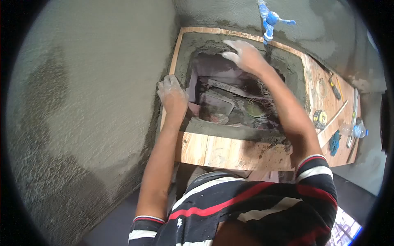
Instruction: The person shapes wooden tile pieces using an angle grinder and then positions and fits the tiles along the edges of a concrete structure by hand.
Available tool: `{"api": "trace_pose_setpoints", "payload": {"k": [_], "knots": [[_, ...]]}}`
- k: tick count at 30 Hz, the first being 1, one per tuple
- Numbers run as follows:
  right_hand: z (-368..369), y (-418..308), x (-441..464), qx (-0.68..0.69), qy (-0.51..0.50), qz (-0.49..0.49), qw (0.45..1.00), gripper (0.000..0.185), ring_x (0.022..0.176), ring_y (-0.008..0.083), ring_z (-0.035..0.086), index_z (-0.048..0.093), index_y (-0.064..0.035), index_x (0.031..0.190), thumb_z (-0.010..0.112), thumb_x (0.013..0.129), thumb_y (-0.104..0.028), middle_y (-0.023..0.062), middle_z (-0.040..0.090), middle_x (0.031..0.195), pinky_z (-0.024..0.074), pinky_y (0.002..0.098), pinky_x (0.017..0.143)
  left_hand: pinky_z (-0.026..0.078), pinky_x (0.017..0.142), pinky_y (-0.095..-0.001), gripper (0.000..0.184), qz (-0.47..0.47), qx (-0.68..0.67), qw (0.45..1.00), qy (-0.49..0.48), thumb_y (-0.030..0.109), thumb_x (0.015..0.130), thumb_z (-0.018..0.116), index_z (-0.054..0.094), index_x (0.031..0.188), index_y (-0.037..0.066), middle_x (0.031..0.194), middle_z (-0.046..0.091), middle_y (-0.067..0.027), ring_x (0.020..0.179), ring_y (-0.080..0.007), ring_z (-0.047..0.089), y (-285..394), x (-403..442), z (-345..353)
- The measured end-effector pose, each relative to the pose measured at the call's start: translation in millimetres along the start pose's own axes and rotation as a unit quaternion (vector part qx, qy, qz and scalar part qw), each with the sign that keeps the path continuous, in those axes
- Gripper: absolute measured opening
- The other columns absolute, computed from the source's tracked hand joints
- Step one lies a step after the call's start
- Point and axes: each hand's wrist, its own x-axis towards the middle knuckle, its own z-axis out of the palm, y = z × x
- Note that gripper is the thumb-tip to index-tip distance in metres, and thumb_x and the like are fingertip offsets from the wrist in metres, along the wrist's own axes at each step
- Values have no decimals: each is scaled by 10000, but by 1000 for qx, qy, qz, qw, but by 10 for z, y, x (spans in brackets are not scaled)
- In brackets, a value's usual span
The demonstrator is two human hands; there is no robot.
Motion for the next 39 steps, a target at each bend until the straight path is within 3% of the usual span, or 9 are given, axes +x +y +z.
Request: {"api": "trace_pose_setpoints", "payload": {"k": [7,9,11,18,21,25,31,36,39], "knots": [[-724,-417,-1604,167,-35,100,980,503,1198,360,671,666,-59,1365,685,956,-352,222,691,1317,509,422,1056,481,938,-527,400,34,8,999,-17,151,829,703,604,1179,-16,1183,634,-184,1083,-394,579,-107,-8,25],[-755,-589,-2014,182,-8,109,977,478,1142,320,699,684,-49,1333,702,945,-328,212,721,1253,523,397,1017,467,1009,-544,483,0,-61,993,-99,167,847,690,586,1274,-35,1289,624,-233,1177,-439,568,-81,-20,-121],[-742,-837,-2413,241,24,150,958,469,1076,281,713,681,-34,1334,711,951,-305,197,741,1213,533,383,973,423,1110,-556,607,52,-102,993,-4,208,868,697,535,1396,-43,1429,561,-282,1315,-479,514,-176,-127,62],[-172,-1358,-3706,333,208,283,875,378,948,149,694,686,28,1276,701,973,-198,122,758,1087,550,310,869,358,1187,-560,586,206,-235,948,52,84,879,714,538,1429,-13,1476,520,-264,1379,-456,473,150,-1112,-557],[70,-1506,-4219,412,294,378,775,342,839,105,676,697,31,1261,651,992,-177,64,765,1052,539,246,740,389,1173,-552,421,292,-315,903,18,58,869,718,639,1280,12,1428,564,-232,1359,-436,501,210,-1571,-759],[242,-1600,-4655,428,379,406,713,335,753,55,599,672,37,1293,636,1020,-154,35,726,966,476,201,646,387,1144,-561,424,353,-335,867,-106,142,909,724,636,1302,10,1442,548,-241,1359,-464,484,123,-2020,-1136],[260,-1773,-4651,373,419,414,717,322,749,41,589,679,36,1277,639,1026,-161,29,725,958,468,193,641,370,1150,-570,468,302,-330,889,-98,165,913,733,606,1317,-34,1468,499,-288,1377,-490,441,-226,-1882,-1056],[187,-1937,-4250,314,354,371,799,283,786,75,610,705,32,1213,670,1000,-151,34,714,938,498,235,713,342,1185,-560,592,109,-204,973,15,262,931,718,533,1359,-103,1492,444,-353,1430,-502,377,-155,-1400,-766],[226,-1932,-4098,215,327,348,852,322,872,182,680,694,27,1233,699,963,-150,82,735,1015,541,314,832,363,1170,-561,587,11,-183,982,-35,290,938,703,527,1338,-101,1470,471,-347,1399,-506,417,-68,-1087,-844]]}}
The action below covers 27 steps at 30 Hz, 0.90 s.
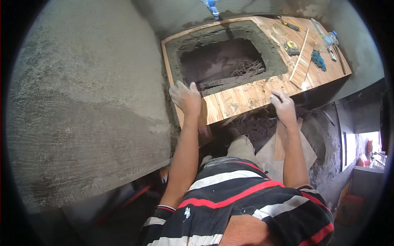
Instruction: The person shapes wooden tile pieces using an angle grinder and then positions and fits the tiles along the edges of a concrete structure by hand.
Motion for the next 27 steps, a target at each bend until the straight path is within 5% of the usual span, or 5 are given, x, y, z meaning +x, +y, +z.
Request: {"api": "trace_pose_setpoints", "payload": {"k": [4,5,10,20,27], "knots": [[131,461,274,-253,-36,-133,958,538,1290,376,596,661,-56,1347,750,889,-325,175,639,1395,465,445,1098,413,1109,-585,486,40,7,994,103,268,935,688,563,1249,-81,1348,565,-323,1285,-487,514,-234,315,511],[170,550,362,-288,-51,-149,945,578,1355,364,544,643,-70,1376,732,898,-382,164,597,1458,426,461,1140,403,1137,-572,537,-14,-21,1000,-14,281,948,672,552,1318,-89,1408,545,-329,1348,-486,482,-44,383,220],[500,490,628,-342,-113,-156,920,656,1519,342,365,580,-107,1466,654,950,-504,119,487,1596,302,540,1221,496,1025,-565,614,-29,60,998,-6,362,917,718,541,1320,-66,1324,573,-283,1216,-467,584,-193,745,513],[593,672,765,-266,-49,-220,937,581,1476,361,414,660,-78,1371,650,964,-493,140,565,1510,313,557,1193,439,1082,-546,641,-108,39,991,-62,376,925,710,567,1341,-90,1322,635,-289,1240,-519,564,-205,935,530],[-608,961,1245,-222,227,-149,936,288,1111,360,687,721,-33,1160,753,906,-165,171,736,1145,549,440,941,414,1098,-525,671,-124,6,992,-32,377,923,717,553,1377,-90,1332,635,-291,1257,-504,547,-186,876,531]]}}
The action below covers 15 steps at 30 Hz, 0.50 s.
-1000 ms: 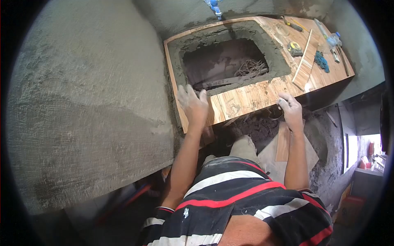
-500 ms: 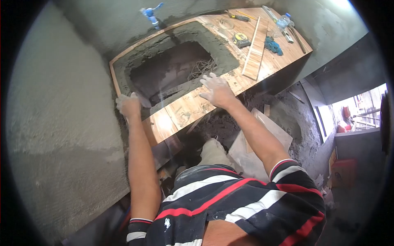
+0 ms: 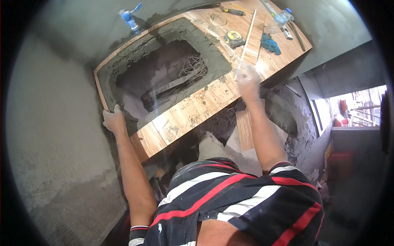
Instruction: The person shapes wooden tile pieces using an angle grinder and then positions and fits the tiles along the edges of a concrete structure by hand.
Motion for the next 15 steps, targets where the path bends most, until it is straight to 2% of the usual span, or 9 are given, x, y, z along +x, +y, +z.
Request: {"api": "trace_pose_setpoints", "payload": {"k": [1,5,7,9,11,12,14,15], "knots": [[-79,176,29,-16,9,42,999,278,1066,352,701,720,-22,1155,748,908,-146,176,738,1117,561,427,913,416,1098,-524,681,1,-3,1000,-5,377,924,716,547,1389,-92,1334,634,-289,1254,-504,548,-5,-10,3],[-313,50,30,37,-13,65,997,260,1062,349,708,711,-12,1186,706,957,-136,188,735,1135,541,408,966,420,1088,-526,671,15,-5,1000,17,376,924,716,557,1377,-92,1344,631,-290,1256,-515,545,-214,86,188],[-249,-198,-115,71,-73,-14,995,268,1082,363,688,716,-1,1154,732,918,-127,191,729,1128,541,436,955,415,1091,-528,641,37,1,999,39,377,923,717,576,1340,-89,1363,621,-297,1274,-516,538,-250,94,216],[-93,-327,-291,92,-94,-26,991,272,1115,374,674,713,3,1160,722,925,-135,192,723,1152,526,438,984,418,1089,-529,634,33,4,999,41,372,922,713,581,1336,-90,1358,624,-304,1263,-510,552,-267,85,220],[58,-431,-436,116,-137,-87,980,334,1226,375,633,708,-3,1205,721,935,-199,190,704,1245,483,465,1050,421,1086,-529,627,28,6,998,49,367,922,709,585,1332,-90,1353,626,-311,1253,-505,566,-241,91,198],[56,-523,-493,128,-140,-91,978,334,1226,375,633,708,-3,1205,721,935,-199,190,704,1245,483,465,1050,430,1082,-528,631,33,-27,999,23,360,920,704,582,1341,-94,1335,633,-320,1237,-502,582,-222,85,174],[77,-792,-689,112,-272,-152,944,461,1377,377,534,671,-21,1310,721,942,-294,192,633,1401,393,522,1145,447,1068,-528,635,25,-77,997,-1,349,917,696,578,1348,-103,1299,645,-336,1211,-501,608,-262,101,90],[99,-895,-802,132,-280,-159,938,461,1377,377,534,671,-21,1310,721,942,-294,192,633,1401,393,522,1145,456,1059,-529,635,16,-98,995,-3,345,914,693,579,1345,-108,1281,650,-344,1202,-503,616,-241,97,76]]}}
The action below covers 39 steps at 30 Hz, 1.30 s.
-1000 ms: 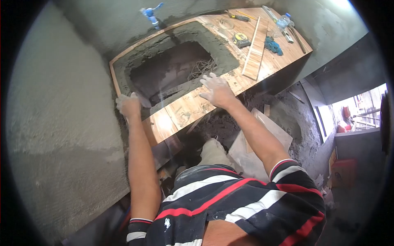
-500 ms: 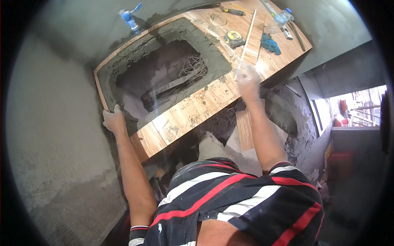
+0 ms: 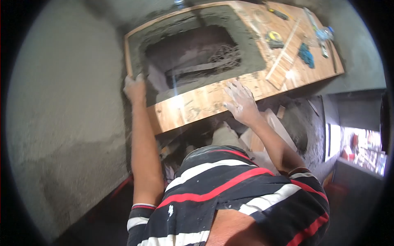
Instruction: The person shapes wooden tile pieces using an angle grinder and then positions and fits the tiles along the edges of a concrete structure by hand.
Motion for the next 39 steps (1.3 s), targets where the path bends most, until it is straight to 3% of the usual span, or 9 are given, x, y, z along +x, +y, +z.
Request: {"api": "trace_pose_setpoints", "payload": {"k": [3,7,10,13,16,29,32,35,39], "knots": [[181,-68,-102,-56,-141,-27,988,716,1564,389,278,516,-69,1511,724,932,-435,161,430,1628,209,597,1247,453,1072,-496,613,-3,-21,1000,18,273,918,719,555,1375,-100,1327,628,-330,1252,-468,598,140,-118,-130],[134,-248,33,-80,-183,-51,979,949,1581,415,203,446,-75,1560,779,828,-580,185,351,1665,186,615,1245,389,1157,-506,650,139,-29,989,33,236,897,762,523,1404,-95,1428,542,-336,1370,-496,478,362,-649,-381],[132,-291,161,-86,-218,-79,969,1020,1577,434,196,430,-72,1567,803,777,-601,183,343,1669,182,622,1243,355,1198,-506,836,315,90,940,-93,300,790,864,503,1448,-68,1481,517,-280,1444,-465,412,262,-1209,-649],[216,-347,264,-77,-226,-96,966,1074,1569,448,210,431,-71,1565,834,723,-603,181,355,1663,180,629,1241,337,1198,-547,1022,296,185,908,-231,485,711,901,488,1485,-39,1568,453,-257,1495,-458,357,209,-1680,-828],[354,-376,312,-74,-221,-118,965,1088,1570,438,216,427,-76,1570,850,707,-586,179,359,1662,178,632,1241,311,1202,-582,1166,325,191,903,-208,571,608,913,464,1502,-27,1584,425,-254,1506,-481,319,98,-1765,-775],[465,-475,278,-80,-190,-122,971,1040,1554,419,272,449,-74,1555,859,721,-542,171,374,1655,175,636,1243,320,1192,-612,1064,421,74,887,-176,546,655,883,495,1449,-46,1479,485,-278,1418,-467,423,-56,-1635,-622],[439,-561,391,-66,-152,-143,976,963,1512,424,344,507,-55,1501,846,741,-539,186,462,1587,227,627,1218,319,1189,-622,1038,432,62,882,-178,552,667,868,510,1436,-47,1487,480,-277,1408,-473,431,-35,-1611,-632],[606,-719,859,-3,-32,-132,991,698,1298,396,567,623,-26,1346,791,833,-468,195,660,1329,381,529,1114,310,1184,-641,1004,445,93,874,-170,589,700,836,524,1439,-16,1490,472,-292,1400,-483,436,-46,-1618,-609],[1004,-1245,1843,155,-176,64,970,568,1117,412,685,705,-21,1255,721,886,-452,226,737,1160,530,463,980,286,1184,-660,944,463,113,861,-179,642,782,759,517,1477,52,1493,456,-323,1402,-512,421,20,-1643,-637]]}}
